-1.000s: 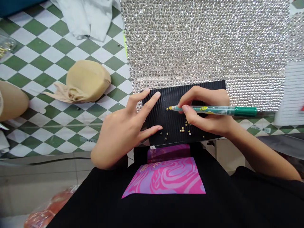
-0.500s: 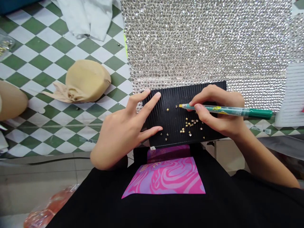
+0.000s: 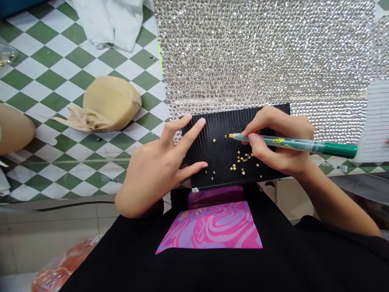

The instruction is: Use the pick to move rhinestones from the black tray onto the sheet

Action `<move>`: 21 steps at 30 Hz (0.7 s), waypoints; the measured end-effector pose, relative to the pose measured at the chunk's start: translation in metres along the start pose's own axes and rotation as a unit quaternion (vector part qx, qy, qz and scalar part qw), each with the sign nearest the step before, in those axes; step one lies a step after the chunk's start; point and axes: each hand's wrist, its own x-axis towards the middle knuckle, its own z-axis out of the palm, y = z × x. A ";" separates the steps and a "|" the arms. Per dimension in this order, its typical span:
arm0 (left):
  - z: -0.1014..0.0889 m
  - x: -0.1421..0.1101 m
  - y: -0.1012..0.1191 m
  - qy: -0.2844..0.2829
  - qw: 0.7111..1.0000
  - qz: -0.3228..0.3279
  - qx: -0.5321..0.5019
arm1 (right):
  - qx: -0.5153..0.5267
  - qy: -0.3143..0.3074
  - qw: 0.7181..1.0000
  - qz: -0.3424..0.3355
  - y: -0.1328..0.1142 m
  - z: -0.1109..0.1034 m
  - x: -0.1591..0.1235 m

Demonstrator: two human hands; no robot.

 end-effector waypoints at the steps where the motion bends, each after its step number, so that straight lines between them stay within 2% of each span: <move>1: 0.000 0.000 0.000 -0.001 1.000 0.000 0.001 | 0.003 0.002 1.000 -0.002 0.000 0.000 0.000; 6: -0.002 0.000 0.001 -0.013 1.000 -0.004 0.001 | 0.011 -0.033 0.999 -0.036 0.001 0.001 0.002; 11: -0.004 0.000 0.001 -0.030 1.000 -0.006 -0.001 | 0.042 0.013 0.999 -0.013 0.005 0.003 -0.001; 15: -0.005 0.001 0.001 -0.043 0.999 -0.012 -0.003 | 0.042 0.021 0.999 0.001 0.006 0.003 -0.003; 21: -0.005 0.001 0.002 -0.054 0.998 -0.024 -0.028 | 0.051 0.020 0.998 -0.016 0.005 0.005 -0.001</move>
